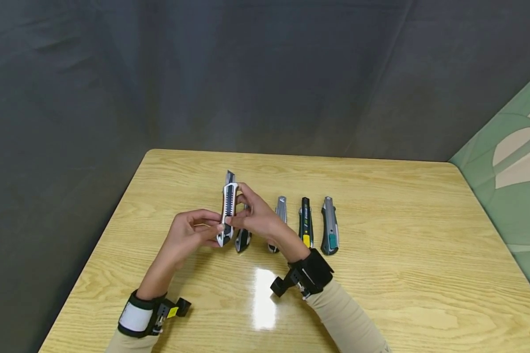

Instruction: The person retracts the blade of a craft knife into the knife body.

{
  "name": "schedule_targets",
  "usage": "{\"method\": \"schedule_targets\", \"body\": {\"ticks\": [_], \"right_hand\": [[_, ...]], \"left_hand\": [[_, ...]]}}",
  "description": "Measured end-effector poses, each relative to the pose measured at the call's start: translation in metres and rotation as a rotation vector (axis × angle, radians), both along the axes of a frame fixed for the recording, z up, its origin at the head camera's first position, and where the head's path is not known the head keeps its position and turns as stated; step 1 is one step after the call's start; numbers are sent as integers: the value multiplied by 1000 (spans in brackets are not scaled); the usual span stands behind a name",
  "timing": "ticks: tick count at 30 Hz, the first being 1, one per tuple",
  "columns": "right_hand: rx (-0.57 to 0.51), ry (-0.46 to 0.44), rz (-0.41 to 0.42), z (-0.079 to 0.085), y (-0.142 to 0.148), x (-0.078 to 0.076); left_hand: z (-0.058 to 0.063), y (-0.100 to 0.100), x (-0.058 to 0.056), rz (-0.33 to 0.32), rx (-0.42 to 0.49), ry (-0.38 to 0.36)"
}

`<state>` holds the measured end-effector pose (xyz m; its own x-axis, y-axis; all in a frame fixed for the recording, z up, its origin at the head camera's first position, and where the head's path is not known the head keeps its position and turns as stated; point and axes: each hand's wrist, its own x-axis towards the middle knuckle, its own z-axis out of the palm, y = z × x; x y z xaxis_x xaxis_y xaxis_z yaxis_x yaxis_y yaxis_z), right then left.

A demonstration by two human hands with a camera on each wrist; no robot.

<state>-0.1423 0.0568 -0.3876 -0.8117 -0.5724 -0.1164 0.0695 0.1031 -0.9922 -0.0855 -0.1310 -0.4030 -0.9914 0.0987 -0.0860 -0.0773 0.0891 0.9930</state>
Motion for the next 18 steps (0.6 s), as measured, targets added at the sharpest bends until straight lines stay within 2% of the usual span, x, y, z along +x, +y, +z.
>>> {"method": "schedule_targets", "body": {"ticks": [10,18], "right_hand": [[-6,-28,15,0,1,2],[-3,5,54,1,0,3]], "left_hand": [[-1,-1,1,-6,-7,-1],[-1,-4,1,-11,0,6]]}}
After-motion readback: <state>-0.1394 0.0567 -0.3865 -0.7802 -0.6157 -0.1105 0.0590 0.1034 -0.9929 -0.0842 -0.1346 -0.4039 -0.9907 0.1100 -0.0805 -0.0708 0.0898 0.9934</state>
